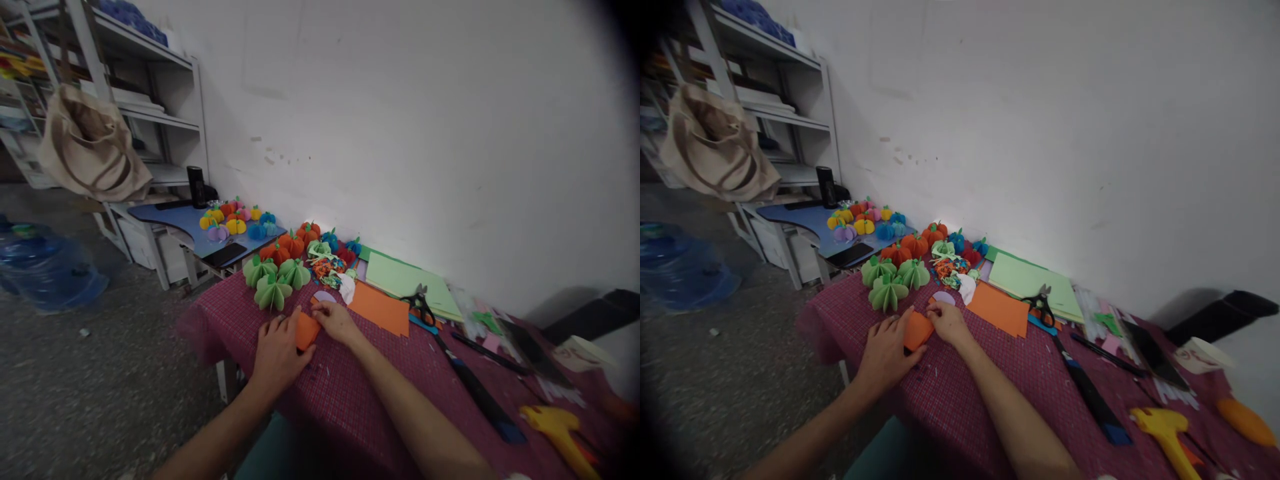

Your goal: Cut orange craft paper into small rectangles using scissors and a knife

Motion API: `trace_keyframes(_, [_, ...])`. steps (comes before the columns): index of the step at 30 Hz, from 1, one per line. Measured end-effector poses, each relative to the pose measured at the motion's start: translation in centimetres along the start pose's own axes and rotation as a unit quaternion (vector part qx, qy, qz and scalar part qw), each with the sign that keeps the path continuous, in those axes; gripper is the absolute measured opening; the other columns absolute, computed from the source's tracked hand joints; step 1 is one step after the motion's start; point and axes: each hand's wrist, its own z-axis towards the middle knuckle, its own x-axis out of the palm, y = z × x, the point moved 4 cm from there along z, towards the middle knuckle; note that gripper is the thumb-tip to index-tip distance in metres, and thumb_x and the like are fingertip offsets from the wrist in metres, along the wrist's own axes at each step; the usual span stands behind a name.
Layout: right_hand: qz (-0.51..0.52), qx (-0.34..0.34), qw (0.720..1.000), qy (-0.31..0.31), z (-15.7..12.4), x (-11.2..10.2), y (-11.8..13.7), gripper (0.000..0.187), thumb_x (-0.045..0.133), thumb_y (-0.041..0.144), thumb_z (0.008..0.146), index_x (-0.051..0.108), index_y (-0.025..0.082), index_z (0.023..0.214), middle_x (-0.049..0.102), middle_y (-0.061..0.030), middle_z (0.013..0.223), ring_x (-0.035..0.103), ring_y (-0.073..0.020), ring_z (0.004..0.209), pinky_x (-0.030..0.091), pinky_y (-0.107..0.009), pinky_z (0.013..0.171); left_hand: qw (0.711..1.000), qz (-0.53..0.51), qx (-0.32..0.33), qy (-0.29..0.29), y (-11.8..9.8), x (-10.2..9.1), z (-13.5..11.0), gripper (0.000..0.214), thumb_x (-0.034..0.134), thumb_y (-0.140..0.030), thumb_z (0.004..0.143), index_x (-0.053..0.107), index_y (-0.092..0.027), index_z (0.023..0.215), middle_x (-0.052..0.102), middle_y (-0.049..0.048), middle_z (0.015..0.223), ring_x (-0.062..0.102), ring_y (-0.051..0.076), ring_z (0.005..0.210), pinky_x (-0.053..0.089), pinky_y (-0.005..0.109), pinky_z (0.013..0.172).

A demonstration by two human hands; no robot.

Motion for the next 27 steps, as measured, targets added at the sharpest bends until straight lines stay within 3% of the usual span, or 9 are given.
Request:
trace_keyframes(6, [-0.023, -0.014, 1.0, -0.014, -0.9, -0.7, 0.7, 0.023, 0.046, 0.026, 0.079, 0.064, 0.018, 0.089, 0.066, -0.0042, 0.085, 0.059, -0.0177, 0.079, 0.044, -0.03, 0.074, 1.0, 0.017, 0.019, -0.006, -0.2, -0.5, -0.4, 0.064, 0.048, -0.048, 0.074, 0.036, -0.018, 0.128, 0.046, 0.012, 0.126, 0.04, 0.029, 0.113, 0.028, 0.045, 0.092])
trace_keyframes(9, [-0.035, -0.106, 0.993, -0.028, -2.2, -1.3, 2.9, 0.028, 0.041, 0.027, 0.083, 0.063, 0.019, 0.099, 0.064, -0.0057, 0.099, 0.056, -0.0187, 0.095, 0.039, -0.033, 0.086, 0.995, 0.02, 0.095, 0.003, -0.4, -0.9, -1.1, 0.064, 0.043, -0.05, 0.077, 0.034, -0.016, 0.13, 0.036, 0.0111, 0.135, 0.027, 0.029, 0.125, 0.017, 0.046, 0.101])
trace_keyframes(11, [-0.018, -0.193, 0.981, 0.0, -3.3, -1.2, 4.7, 0.035, 0.032, 0.031, 0.088, 0.056, 0.02, 0.112, 0.058, -0.0045, 0.114, 0.048, -0.0167, 0.109, 0.034, -0.032, 0.095, 0.987, 0.014, 0.154, 0.03, -0.3, -0.8, -1.8, 0.068, 0.04, -0.055, 0.077, 0.03, -0.017, 0.132, 0.035, 0.0103, 0.136, 0.022, 0.028, 0.127, 0.011, 0.047, 0.103])
trace_keyframes(14, [-0.024, -0.251, 0.963, 0.09, -4.7, -0.1, 6.3, 0.044, 0.025, 0.039, 0.09, 0.042, 0.021, 0.126, 0.045, -0.0043, 0.13, 0.035, -0.015, 0.122, 0.024, -0.033, 0.103, 0.978, 0.005, 0.194, 0.075, 0.3, -0.4, -2.5, 0.07, 0.039, -0.062, 0.074, 0.034, -0.02, 0.13, 0.039, 0.0094, 0.133, 0.024, 0.028, 0.127, 0.009, 0.049, 0.104])
trace_keyframes(18, [-0.088, -0.256, 0.946, 0.18, -5.3, 1.4, 6.1, 0.055, 0.025, 0.047, 0.088, 0.029, 0.017, 0.134, 0.031, -0.0085, 0.138, 0.023, -0.0179, 0.128, 0.013, -0.039, 0.106, 0.973, -0.002, 0.204, 0.112, 1.0, -0.2, -2.7, 0.072, 0.04, -0.065, 0.07, 0.037, -0.023, 0.128, 0.036, 0.0101, 0.135, 0.024, 0.028, 0.127, 0.01, 0.052, 0.103])
trace_keyframes(27, [-0.17, -0.231, 0.942, 0.173, -4.7, 1.5, 4.8, 0.066, 0.025, 0.056, 0.084, 0.018, 0.018, 0.137, 0.022, -0.0076, 0.142, 0.014, -0.0206, 0.131, -0.001, -0.044, 0.105, 0.961, -0.004, 0.217, 0.169, 1.7, -0.4, -3.0, 0.082, 0.035, -0.074, 0.064, 0.037, -0.024, 0.128, 0.026, 0.0138, 0.139, 0.02, 0.032, 0.128, 0.01, 0.056, 0.1])
